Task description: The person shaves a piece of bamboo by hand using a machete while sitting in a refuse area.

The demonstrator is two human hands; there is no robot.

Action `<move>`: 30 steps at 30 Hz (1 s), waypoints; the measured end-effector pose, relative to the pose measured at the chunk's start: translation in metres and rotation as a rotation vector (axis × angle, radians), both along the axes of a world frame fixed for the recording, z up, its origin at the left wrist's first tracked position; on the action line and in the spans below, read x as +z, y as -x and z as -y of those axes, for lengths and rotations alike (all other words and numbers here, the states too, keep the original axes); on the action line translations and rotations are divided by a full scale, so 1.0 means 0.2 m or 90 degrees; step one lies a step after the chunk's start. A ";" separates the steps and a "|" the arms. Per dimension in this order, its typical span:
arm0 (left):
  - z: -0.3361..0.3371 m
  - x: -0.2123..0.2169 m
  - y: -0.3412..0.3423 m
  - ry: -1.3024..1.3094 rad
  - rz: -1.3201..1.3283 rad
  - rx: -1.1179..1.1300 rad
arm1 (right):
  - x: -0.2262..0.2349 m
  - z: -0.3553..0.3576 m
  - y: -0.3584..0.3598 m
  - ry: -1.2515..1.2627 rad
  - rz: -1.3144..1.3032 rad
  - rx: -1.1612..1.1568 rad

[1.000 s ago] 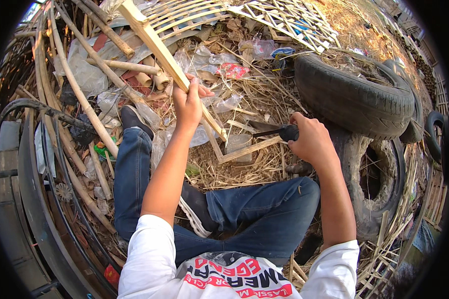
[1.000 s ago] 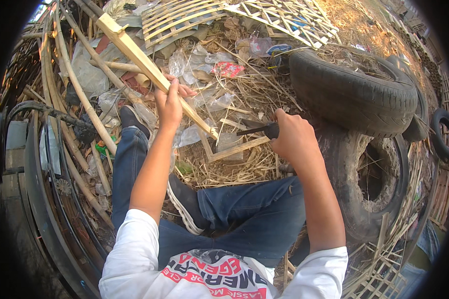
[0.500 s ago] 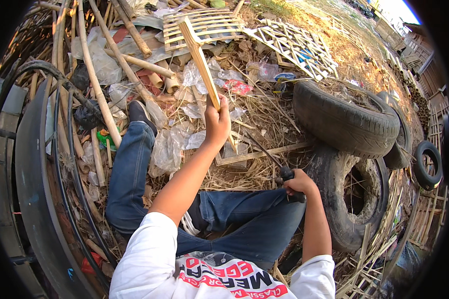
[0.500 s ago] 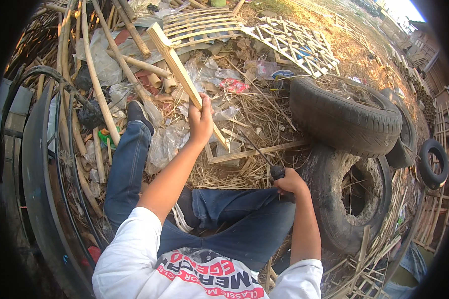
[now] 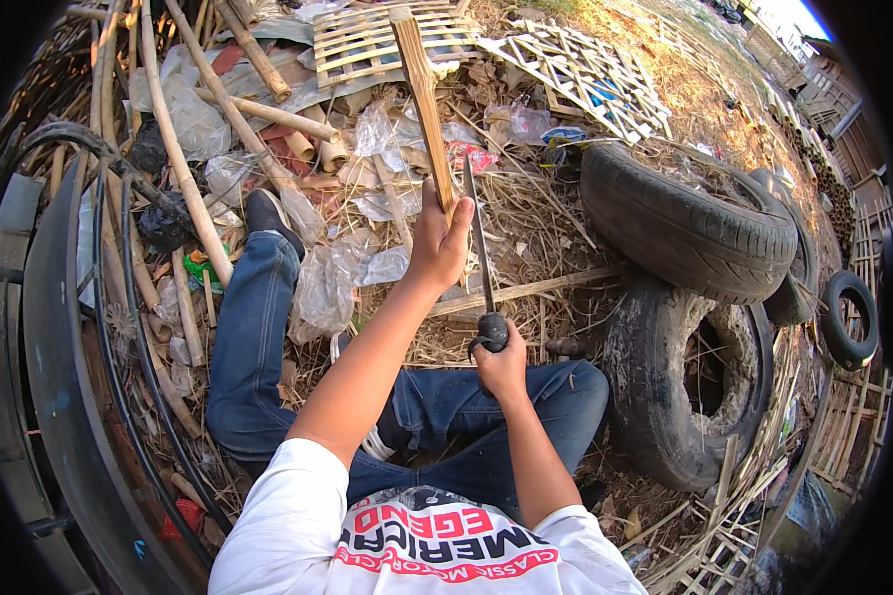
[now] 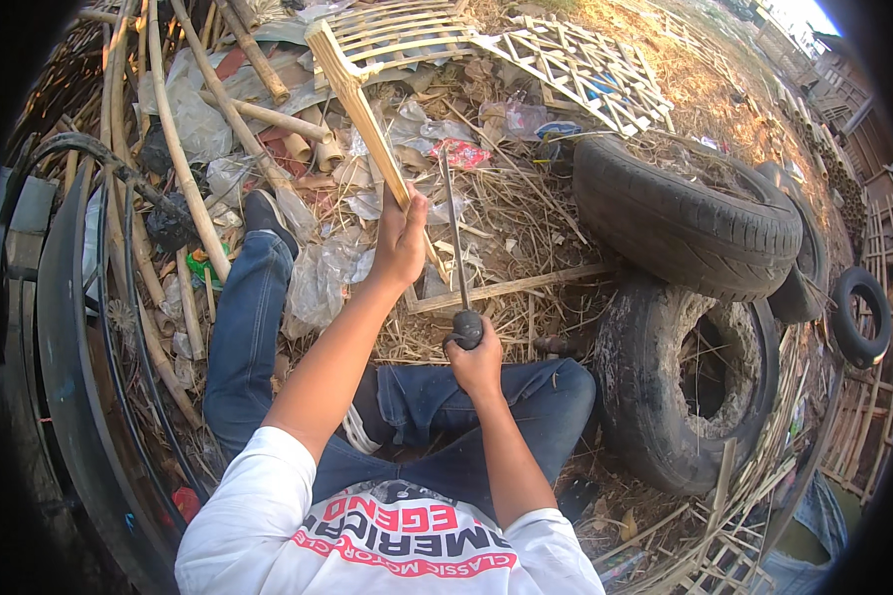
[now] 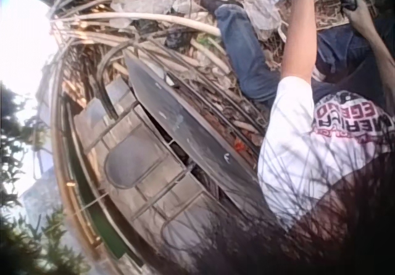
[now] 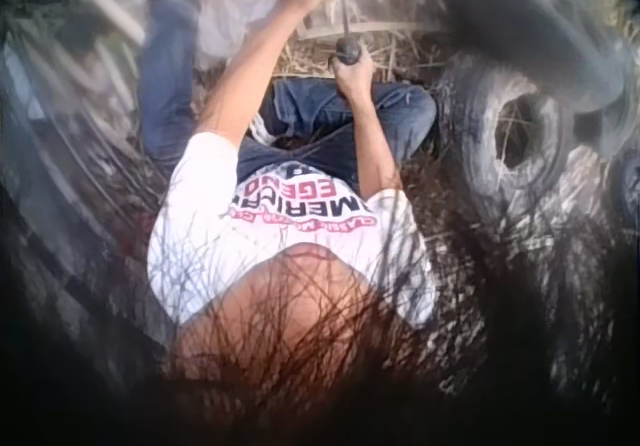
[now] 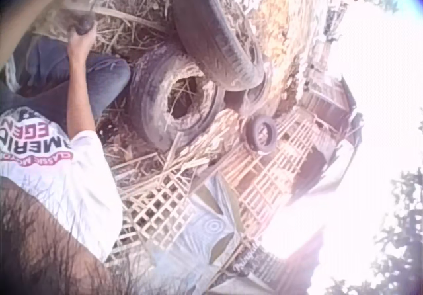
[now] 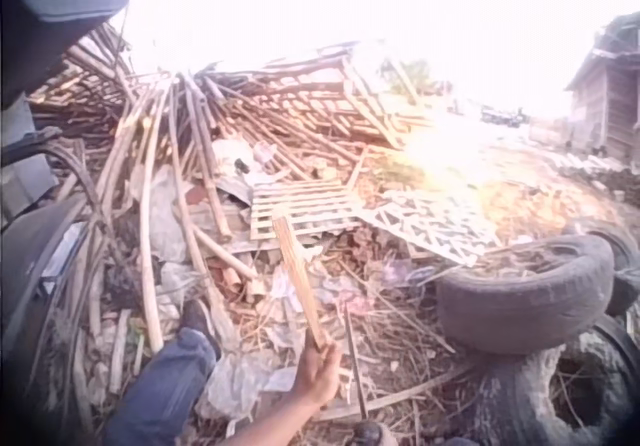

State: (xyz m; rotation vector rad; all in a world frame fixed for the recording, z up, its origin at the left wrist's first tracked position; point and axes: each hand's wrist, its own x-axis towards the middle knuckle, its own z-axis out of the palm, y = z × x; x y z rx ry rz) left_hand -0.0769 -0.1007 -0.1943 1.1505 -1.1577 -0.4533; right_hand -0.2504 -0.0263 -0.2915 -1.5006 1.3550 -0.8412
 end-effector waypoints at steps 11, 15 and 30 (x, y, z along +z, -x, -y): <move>-0.01 0.22 -0.06 0.090 0.020 -0.134 | -0.12 0.08 -0.01 -0.046 -0.150 0.048; 0.06 0.46 -0.02 0.195 -0.115 -0.207 | -0.14 0.08 -0.01 -0.030 -0.173 0.041; 0.12 0.37 0.03 0.266 -0.078 0.051 | -0.05 0.06 -0.04 -0.081 -0.057 0.058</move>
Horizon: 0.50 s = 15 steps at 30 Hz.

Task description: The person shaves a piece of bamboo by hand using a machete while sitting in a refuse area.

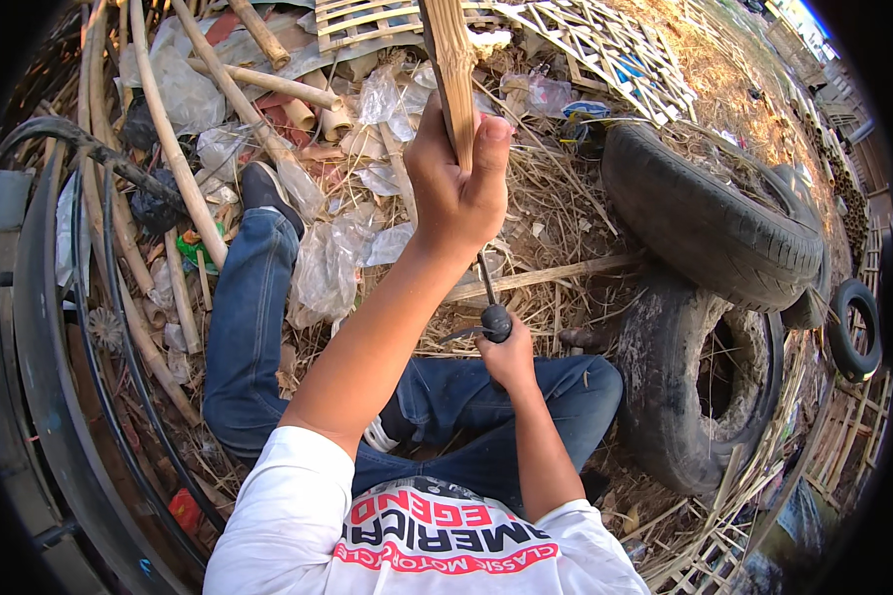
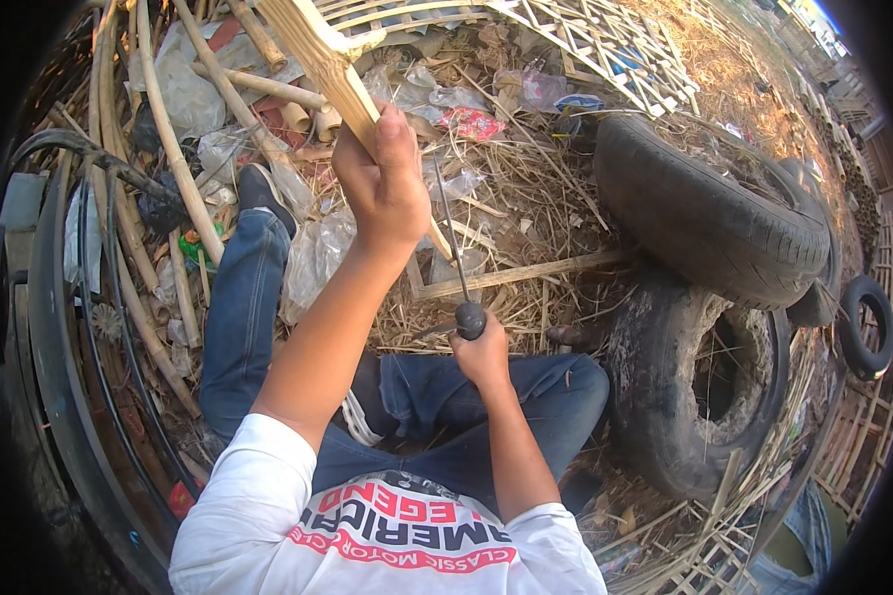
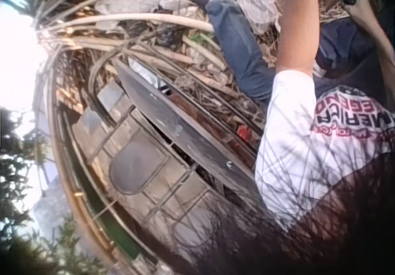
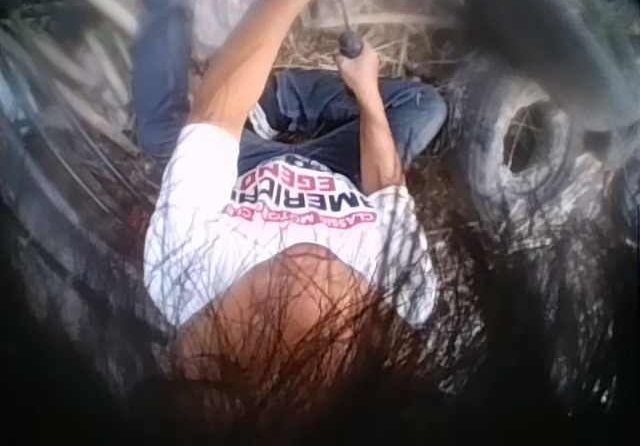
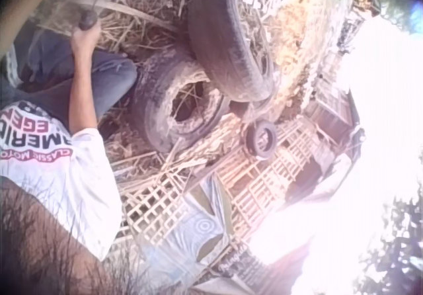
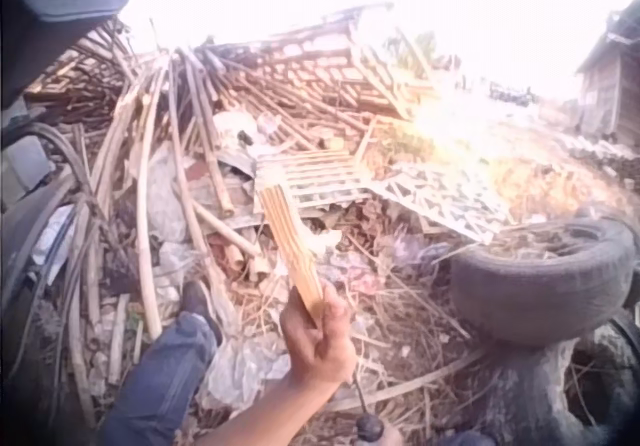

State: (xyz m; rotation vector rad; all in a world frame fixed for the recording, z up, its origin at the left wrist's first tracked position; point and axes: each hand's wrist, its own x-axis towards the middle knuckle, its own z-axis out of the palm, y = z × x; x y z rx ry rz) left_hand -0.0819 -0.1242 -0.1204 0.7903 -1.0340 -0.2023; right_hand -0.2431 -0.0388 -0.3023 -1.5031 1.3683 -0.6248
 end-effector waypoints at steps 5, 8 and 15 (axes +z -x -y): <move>0.02 -0.02 -0.05 -0.007 0.004 0.031 | 0.07 0.03 -0.02 0.018 -0.198 0.014; 0.02 -0.03 -0.05 -0.005 -0.016 0.018 | -0.02 0.04 0.02 0.066 -0.157 0.021; 0.01 -0.04 -0.07 0.015 -0.035 0.015 | 0.05 0.11 0.04 -0.344 0.136 -0.006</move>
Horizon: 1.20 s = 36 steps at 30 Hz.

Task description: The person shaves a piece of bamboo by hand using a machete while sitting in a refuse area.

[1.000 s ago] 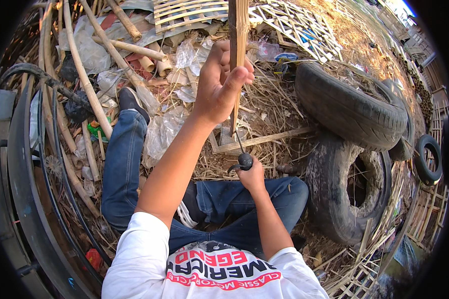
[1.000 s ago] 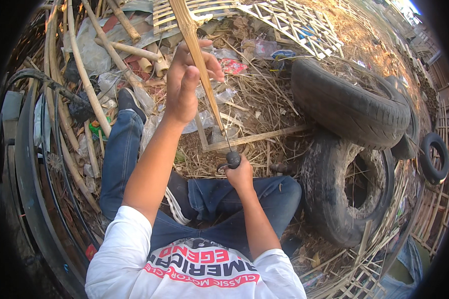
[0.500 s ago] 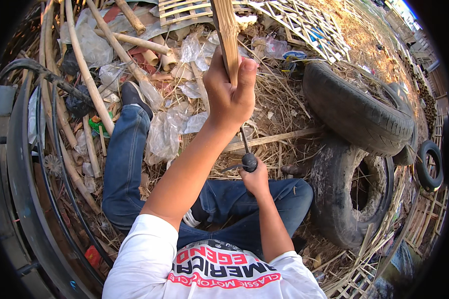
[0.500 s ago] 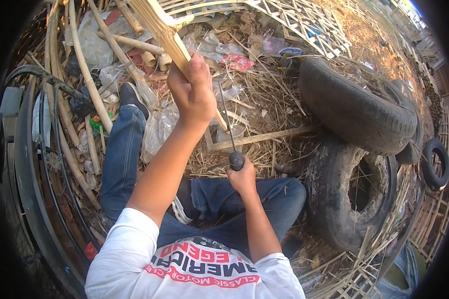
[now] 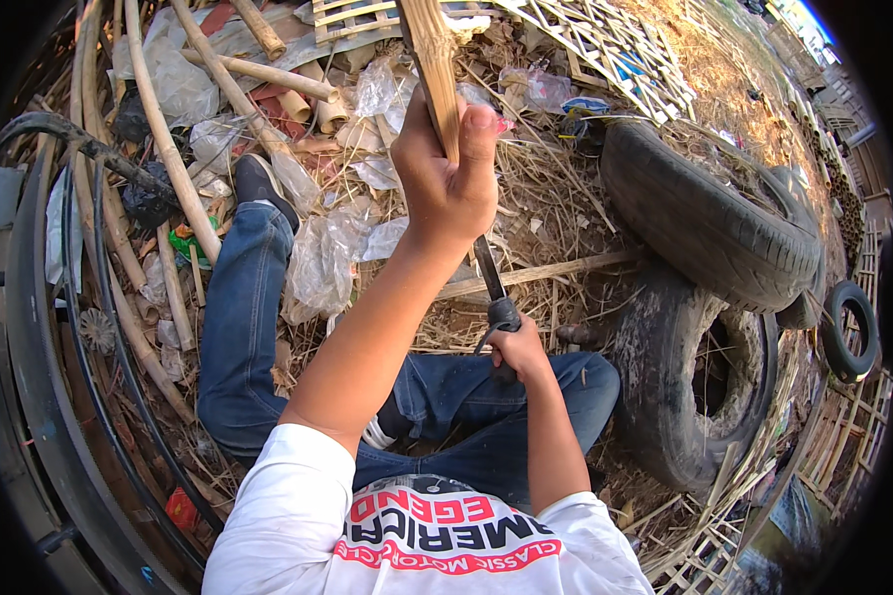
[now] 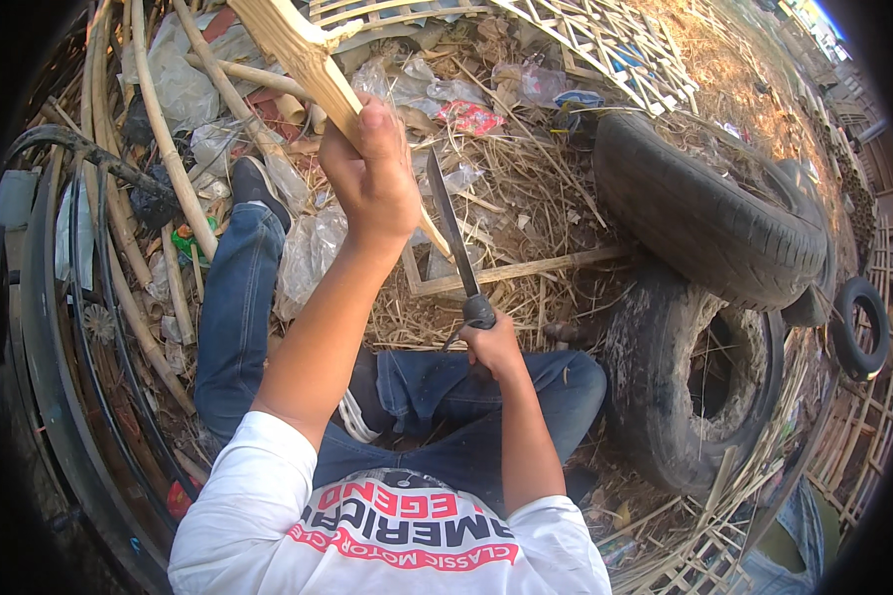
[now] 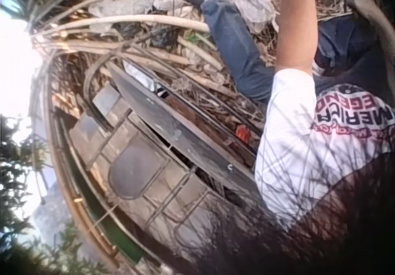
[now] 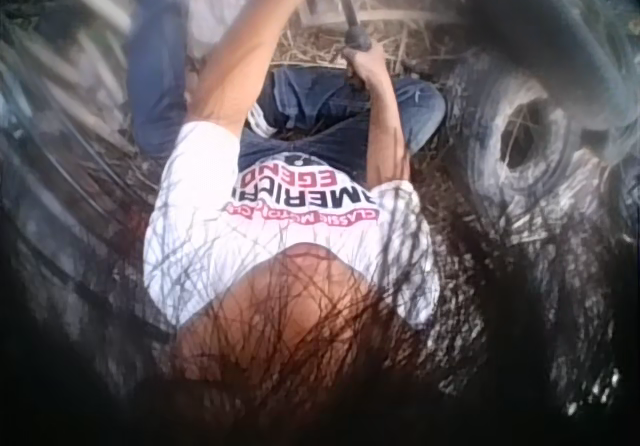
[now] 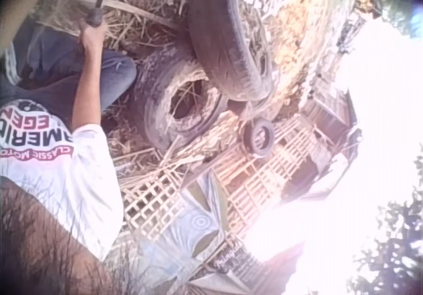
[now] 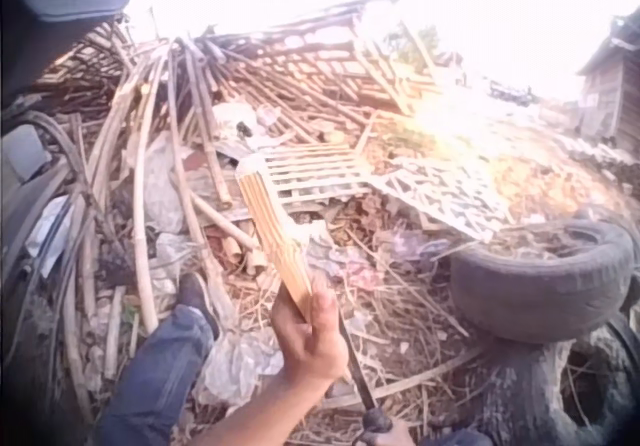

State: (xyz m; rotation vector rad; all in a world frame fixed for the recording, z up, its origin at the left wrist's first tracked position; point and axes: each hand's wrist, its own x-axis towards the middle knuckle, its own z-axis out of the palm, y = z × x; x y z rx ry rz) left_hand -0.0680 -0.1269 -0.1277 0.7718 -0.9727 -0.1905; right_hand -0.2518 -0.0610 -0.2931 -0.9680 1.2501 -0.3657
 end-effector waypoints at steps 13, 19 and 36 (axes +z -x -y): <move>-0.01 -0.03 -0.12 -0.020 -0.012 0.039 | 0.12 -0.07 -0.07 0.346 -0.058 -0.049; -0.03 0.01 -0.01 -0.020 -0.049 0.006 | -0.10 -0.06 -0.09 0.372 -0.244 0.032; -0.05 0.04 0.07 -0.043 0.056 0.088 | -0.15 -0.04 -0.06 0.353 -0.229 0.029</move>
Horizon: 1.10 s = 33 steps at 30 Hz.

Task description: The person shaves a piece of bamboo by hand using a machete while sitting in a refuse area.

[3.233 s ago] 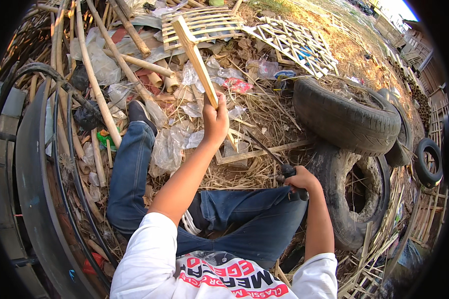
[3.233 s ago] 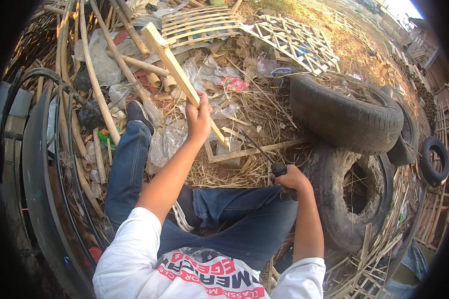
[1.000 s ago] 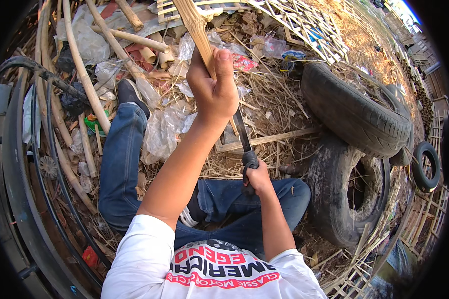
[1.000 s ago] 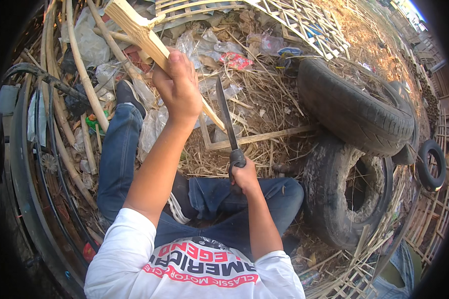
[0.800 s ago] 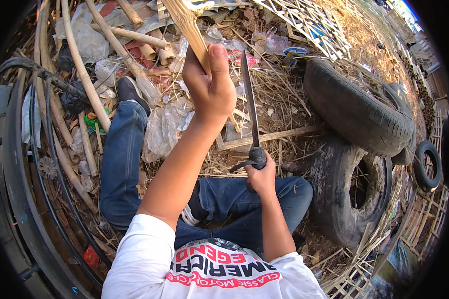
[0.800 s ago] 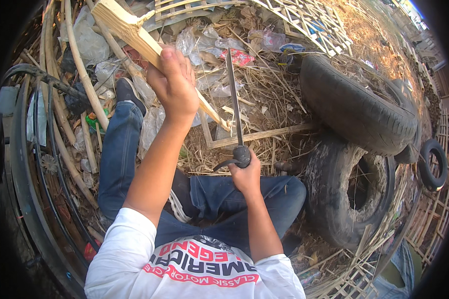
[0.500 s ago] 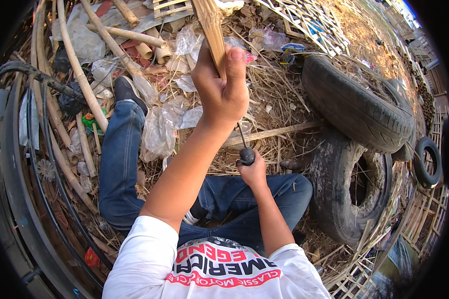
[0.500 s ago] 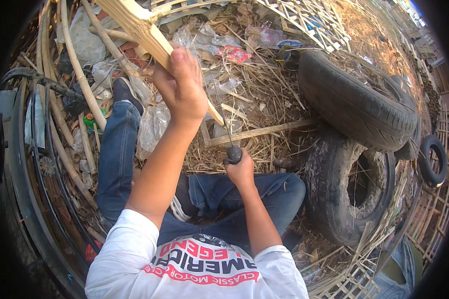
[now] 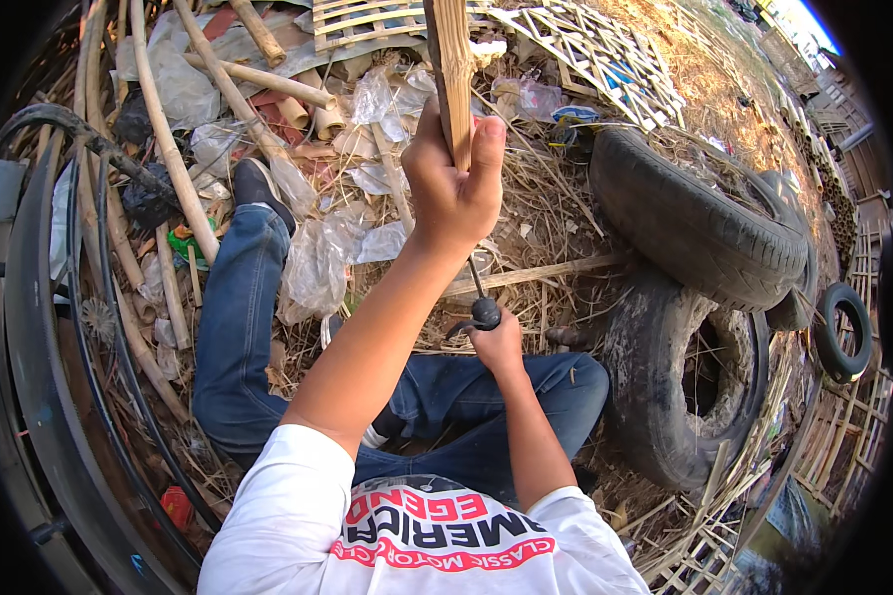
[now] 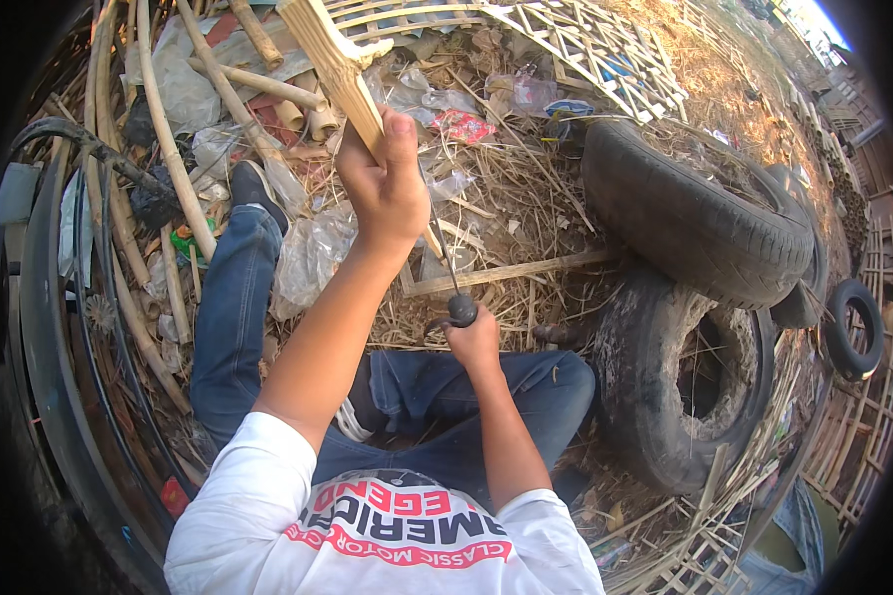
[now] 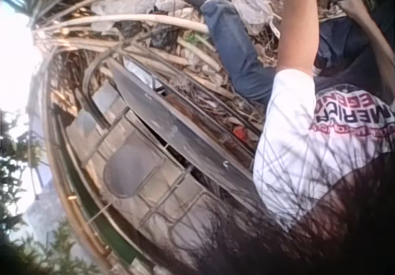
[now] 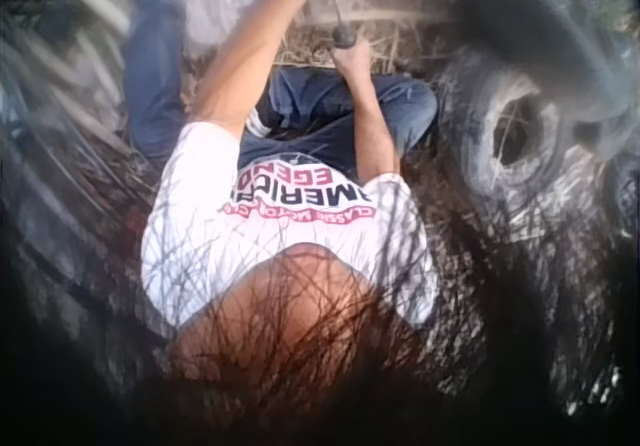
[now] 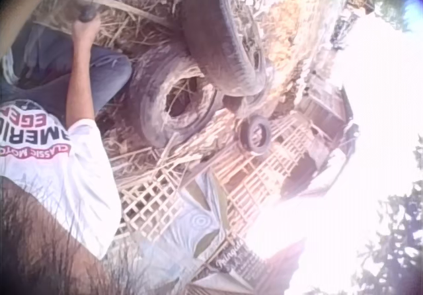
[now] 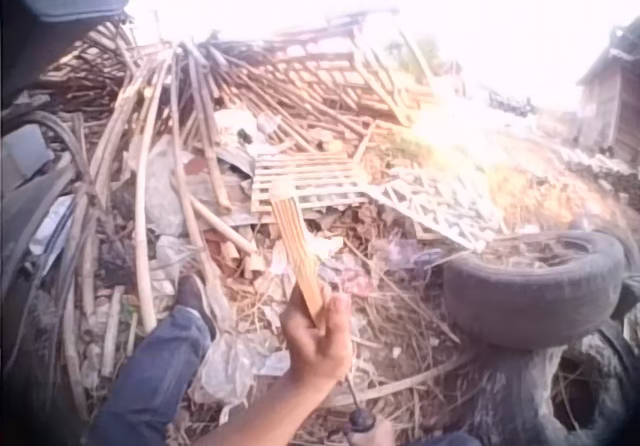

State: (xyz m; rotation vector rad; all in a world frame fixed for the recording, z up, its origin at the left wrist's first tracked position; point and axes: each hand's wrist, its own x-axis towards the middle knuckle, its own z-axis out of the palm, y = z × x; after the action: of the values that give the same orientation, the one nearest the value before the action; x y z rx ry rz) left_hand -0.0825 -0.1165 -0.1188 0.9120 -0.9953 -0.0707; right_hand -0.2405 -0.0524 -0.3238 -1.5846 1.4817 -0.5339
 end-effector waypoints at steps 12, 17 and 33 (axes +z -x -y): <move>0.01 0.16 0.06 -0.003 0.024 -0.006 | 0.20 -0.01 0.03 0.030 -0.021 0.047; 0.06 0.06 0.01 -0.076 0.015 0.055 | 0.10 -0.03 0.02 -0.010 0.001 0.026; 0.16 0.07 0.02 -0.107 0.077 0.084 | 0.10 0.04 0.03 -0.038 -0.027 0.035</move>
State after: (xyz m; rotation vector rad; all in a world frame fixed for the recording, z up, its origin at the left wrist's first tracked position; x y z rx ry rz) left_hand -0.0862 -0.1491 -0.1047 1.1447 -1.0505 0.0129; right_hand -0.2469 -0.0597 -0.3034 -1.5936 1.4673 -0.4226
